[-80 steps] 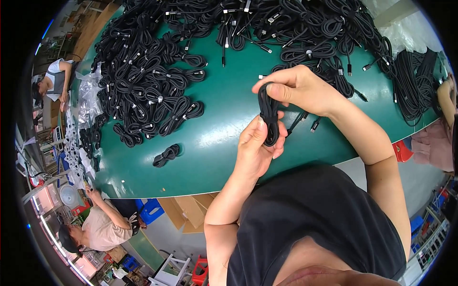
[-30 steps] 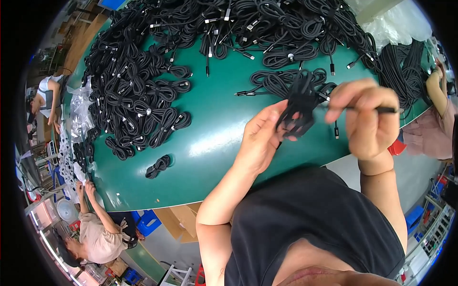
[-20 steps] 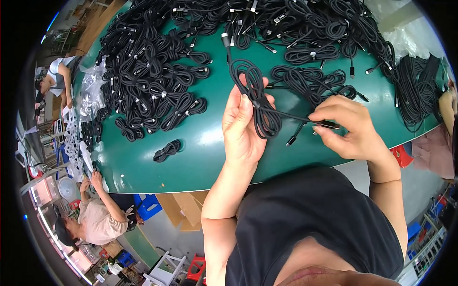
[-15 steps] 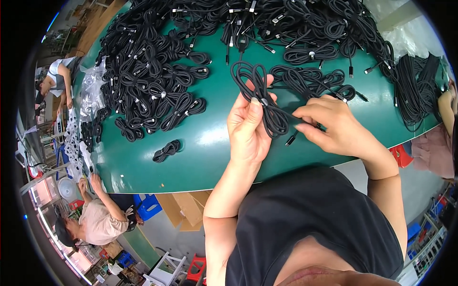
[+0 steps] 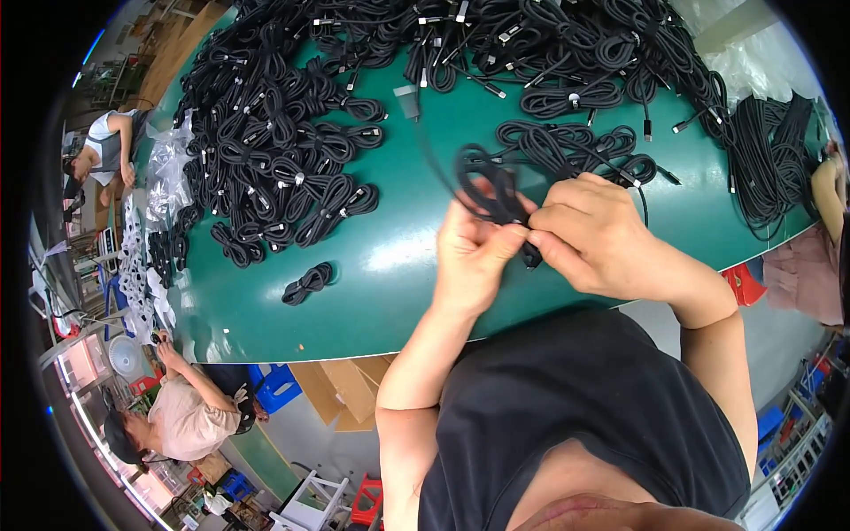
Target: The person is bundling and securing black electronic cables using wire ties on an assembly line.
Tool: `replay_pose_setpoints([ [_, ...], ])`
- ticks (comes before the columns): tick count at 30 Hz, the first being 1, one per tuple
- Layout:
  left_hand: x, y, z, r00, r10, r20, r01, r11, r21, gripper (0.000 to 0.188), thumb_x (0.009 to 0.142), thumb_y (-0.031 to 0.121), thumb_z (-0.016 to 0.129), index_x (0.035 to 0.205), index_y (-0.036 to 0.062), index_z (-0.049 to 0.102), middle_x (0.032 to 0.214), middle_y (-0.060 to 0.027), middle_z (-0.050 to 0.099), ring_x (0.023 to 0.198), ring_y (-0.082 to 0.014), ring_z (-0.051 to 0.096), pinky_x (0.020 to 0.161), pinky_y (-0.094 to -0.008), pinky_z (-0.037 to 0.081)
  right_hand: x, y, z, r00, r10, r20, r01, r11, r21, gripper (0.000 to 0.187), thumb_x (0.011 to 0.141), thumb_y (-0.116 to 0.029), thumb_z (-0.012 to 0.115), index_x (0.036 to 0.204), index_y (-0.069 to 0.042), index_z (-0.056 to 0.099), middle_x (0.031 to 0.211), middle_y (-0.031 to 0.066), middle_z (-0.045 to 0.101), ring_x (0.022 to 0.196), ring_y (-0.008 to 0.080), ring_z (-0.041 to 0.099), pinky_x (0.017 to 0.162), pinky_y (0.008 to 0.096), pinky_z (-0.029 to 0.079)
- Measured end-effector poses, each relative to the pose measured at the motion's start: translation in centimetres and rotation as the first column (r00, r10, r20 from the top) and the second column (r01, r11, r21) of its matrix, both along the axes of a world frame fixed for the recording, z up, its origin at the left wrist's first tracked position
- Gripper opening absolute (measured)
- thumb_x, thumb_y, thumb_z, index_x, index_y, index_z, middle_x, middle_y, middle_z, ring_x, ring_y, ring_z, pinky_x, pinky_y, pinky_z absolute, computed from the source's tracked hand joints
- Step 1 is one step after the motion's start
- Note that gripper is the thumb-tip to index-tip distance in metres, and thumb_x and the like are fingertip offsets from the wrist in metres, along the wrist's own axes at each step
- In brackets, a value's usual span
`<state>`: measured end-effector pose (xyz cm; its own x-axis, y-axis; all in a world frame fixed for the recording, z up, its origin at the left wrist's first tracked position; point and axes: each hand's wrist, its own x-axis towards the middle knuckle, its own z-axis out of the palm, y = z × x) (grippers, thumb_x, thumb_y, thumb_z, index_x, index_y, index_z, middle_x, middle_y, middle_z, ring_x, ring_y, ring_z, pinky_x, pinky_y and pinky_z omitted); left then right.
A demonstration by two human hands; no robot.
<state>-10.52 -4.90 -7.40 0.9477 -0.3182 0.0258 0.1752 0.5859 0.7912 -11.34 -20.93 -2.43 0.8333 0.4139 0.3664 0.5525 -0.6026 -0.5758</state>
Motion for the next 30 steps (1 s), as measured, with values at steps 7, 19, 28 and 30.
replay_pose_setpoints([
  [7, 1.2, 2.0, -0.3, 0.996, 0.043, -0.076, -0.046, 0.998, -0.036, 0.043, 0.083, 0.013, 0.061, 0.119, 0.0027, 0.042, 0.101, -0.0092, 0.056, 0.094, -0.0167, 0.054, 0.083, -0.0293, 0.043, -0.2, 0.6, 0.2, 0.997, -0.074, 0.023, 0.076, 0.992, -0.097, 0.013, 0.071, -0.01, 0.063, 0.076, -0.003, 0.054, 0.067, 0.0077, 0.049, 0.061, 0.0246, 0.054, 0.049, 0.0335, 0.045],
  [19, 0.5, 1.0, -0.1, 0.992, -0.058, -0.116, 0.051, 0.996, -0.068, 0.041, 0.087, 0.018, 0.056, 0.124, 0.0037, 0.044, 0.108, -0.0057, 0.055, 0.095, -0.0141, 0.052, 0.088, -0.0304, 0.04, -0.1, 1.4, 0.3, 0.985, -0.018, -0.169, 0.031, 0.997, 0.075, 0.018, 0.075, -0.006, 0.061, 0.087, 0.003, 0.053, 0.072, 0.0121, 0.051, 0.06, 0.0279, 0.055, 0.051, 0.036, 0.047],
  [28, 0.4, 2.0, 0.5, 0.971, -0.119, -0.205, 0.121, 0.993, -0.006, 0.039, 0.089, 0.024, 0.051, 0.121, 0.0025, 0.045, 0.09, -0.0057, 0.053, 0.074, -0.0134, 0.052, 0.063, -0.0243, 0.043, 1.7, 0.2, 1.3, 0.946, -0.068, 0.317, 0.068, 0.998, 0.011, 0.031, 0.062, -0.013, 0.071, 0.089, -0.004, 0.058, 0.085, 0.0091, 0.053, 0.072, 0.0244, 0.055, 0.057, 0.0325, 0.046],
  [30, 0.4, 2.1, 0.7, 0.957, -0.201, -0.21, 0.184, 0.978, -0.1, 0.038, 0.09, 0.024, 0.049, 0.12, 0.0009, 0.044, 0.083, -0.0077, 0.053, 0.054, -0.0119, 0.048, 0.044, -0.0223, 0.037, 2.0, -0.1, 1.0, 0.947, -0.026, 0.321, 0.039, 0.999, -0.036, 0.032, 0.062, -0.012, 0.071, 0.089, -0.005, 0.058, 0.088, 0.0092, 0.053, 0.076, 0.0248, 0.054, 0.06, 0.0326, 0.044],
])
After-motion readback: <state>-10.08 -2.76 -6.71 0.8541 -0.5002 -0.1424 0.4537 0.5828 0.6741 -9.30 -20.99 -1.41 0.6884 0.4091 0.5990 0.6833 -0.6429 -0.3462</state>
